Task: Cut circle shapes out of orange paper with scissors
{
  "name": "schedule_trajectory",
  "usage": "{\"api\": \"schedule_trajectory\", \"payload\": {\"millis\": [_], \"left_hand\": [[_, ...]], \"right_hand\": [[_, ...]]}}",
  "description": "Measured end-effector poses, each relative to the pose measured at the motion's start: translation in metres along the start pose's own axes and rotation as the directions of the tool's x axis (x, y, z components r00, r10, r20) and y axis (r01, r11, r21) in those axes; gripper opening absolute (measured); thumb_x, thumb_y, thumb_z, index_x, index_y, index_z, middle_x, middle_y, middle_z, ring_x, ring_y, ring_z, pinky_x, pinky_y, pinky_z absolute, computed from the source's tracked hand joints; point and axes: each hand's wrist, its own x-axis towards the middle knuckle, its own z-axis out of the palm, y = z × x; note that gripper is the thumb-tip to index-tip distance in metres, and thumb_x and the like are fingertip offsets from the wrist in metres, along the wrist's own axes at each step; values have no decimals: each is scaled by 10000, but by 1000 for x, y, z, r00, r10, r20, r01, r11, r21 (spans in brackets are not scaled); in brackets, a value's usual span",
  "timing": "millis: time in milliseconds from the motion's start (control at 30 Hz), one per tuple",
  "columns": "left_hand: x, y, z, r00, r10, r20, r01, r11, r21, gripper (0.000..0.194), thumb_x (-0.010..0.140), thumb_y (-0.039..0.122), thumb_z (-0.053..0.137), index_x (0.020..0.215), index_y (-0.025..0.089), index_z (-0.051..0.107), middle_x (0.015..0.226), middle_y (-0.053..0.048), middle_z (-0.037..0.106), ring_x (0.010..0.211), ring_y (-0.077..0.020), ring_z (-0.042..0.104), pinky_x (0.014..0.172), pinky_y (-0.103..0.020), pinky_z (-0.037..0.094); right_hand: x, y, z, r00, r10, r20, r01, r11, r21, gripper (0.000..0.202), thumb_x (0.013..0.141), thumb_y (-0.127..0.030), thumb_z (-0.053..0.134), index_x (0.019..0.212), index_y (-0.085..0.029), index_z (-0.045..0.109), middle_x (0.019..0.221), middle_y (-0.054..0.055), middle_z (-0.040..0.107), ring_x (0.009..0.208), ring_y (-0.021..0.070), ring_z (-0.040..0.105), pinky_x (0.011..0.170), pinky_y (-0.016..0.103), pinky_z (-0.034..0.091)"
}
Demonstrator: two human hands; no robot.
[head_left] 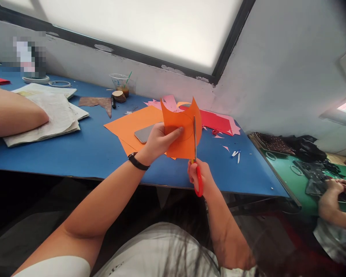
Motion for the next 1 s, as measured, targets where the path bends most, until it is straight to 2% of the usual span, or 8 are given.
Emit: {"api": "schedule_trajectory", "payload": {"millis": [100,300,467,700,900,1000], "left_hand": [[0,-1,0,1000,2,9,-2,1000,-15,338,887,685,1123,957,364,1043,1100,-114,981,1029,-443,912,855,-612,759],[0,2,2,999,7,38,-7,1000,-4,390,911,751,1095,909,367,1024,1041,-97,963,973,-410,889,854,-599,783],[-1,5,3,1000,-3,16,3,1000,-5,413,871,784,1103,899,379,1026,1042,-90,973,1003,-435,900,858,-616,795],[-1,8,5,1000,-6,6,6,998,-67,332,837,688,1146,904,385,1030,1101,-86,994,1085,-440,920,949,-629,803],[-1,5,6,995,-83,58,94,975,-204,257,833,615,1145,941,409,1034,1135,-37,1002,1083,-411,928,967,-603,796],[-1,4,5,992,-102,69,115,968,-221,276,835,603,1123,979,384,1036,1172,-34,1013,1124,-409,939,1014,-596,783]], "right_hand": [[-1,-6,-3,1000,-22,3,22,1000,-23,968,1027,-1257,459,880,-311,596,692,5,592,621,229,570,568,352,484],[1,-11,-3,999,-40,3,40,999,-29,977,1028,-1263,439,886,-307,581,699,3,591,639,222,563,584,346,479],[3,-10,-2,999,-32,12,33,999,-11,995,1011,-1281,435,893,-303,579,693,-10,567,635,210,542,581,340,471],[-1,-4,-1,999,6,40,-8,999,52,1000,986,-1297,457,869,-309,549,652,-37,520,559,186,512,540,340,441],[-4,-2,1,996,8,86,-21,988,154,973,998,-1271,533,867,-307,539,648,-51,511,510,172,515,507,324,439],[-4,-3,2,996,13,88,-26,988,153,986,985,-1276,548,854,-299,547,663,-47,519,505,164,513,495,316,463]]}}
